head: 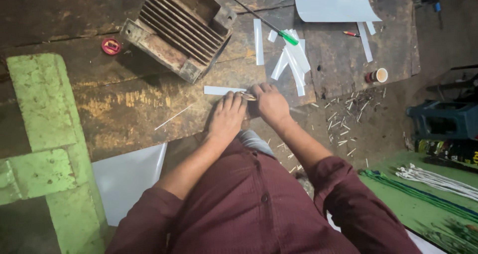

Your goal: The person cuts white plastic strips with scissors and folds and inserts the strips into the slots of a finned metal housing on the workbench, working through the strips one at a time. They occasionally set the housing upright and take breaks holding a cup.

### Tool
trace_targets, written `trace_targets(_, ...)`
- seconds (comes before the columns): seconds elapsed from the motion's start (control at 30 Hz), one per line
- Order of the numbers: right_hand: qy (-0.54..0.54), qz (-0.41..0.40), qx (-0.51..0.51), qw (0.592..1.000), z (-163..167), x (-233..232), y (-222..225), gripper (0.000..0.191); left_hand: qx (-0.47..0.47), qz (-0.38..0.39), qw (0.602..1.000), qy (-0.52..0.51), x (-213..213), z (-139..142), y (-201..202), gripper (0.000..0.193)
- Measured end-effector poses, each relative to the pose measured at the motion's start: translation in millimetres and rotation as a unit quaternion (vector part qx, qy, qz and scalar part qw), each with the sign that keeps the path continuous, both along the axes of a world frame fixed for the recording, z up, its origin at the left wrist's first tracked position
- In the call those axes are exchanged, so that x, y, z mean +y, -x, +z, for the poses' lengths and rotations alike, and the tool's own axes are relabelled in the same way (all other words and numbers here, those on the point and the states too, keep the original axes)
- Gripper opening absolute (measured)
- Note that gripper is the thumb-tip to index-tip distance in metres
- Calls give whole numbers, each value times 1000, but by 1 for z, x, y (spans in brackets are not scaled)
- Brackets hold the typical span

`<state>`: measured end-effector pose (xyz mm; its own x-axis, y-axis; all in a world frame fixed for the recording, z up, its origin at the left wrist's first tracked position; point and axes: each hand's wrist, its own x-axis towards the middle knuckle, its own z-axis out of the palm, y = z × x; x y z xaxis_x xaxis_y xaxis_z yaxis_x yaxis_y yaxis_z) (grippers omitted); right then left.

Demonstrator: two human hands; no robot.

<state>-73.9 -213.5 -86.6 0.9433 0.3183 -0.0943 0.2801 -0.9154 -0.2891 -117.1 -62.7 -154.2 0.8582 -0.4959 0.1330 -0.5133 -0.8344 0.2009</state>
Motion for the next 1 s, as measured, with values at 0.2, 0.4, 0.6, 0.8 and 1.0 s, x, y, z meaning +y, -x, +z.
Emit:
trace_targets(0.2,91,-31,152,984,-12,-15,-30,30,-31,1,998,-52,-5,-10,8,58)
trace_targets(0.4,35,112,-37,992,-19,-14,-11,34,14,12,1000,-6,-4,-12,13,54)
trace_targets(0.6,54,-3,-27,998,-4,-1,2,27,31,22,999,13,-5,-3,3,44)
trace_targets(0.8,-6,-44,8,999,-2,-3,-11,32,21,22,998,50,-12,3,-9,32)
trace_targets(1.0,-189,-178,42,965,-5,-10,-6,35,30,-38,996,75,0,11,-29,41)
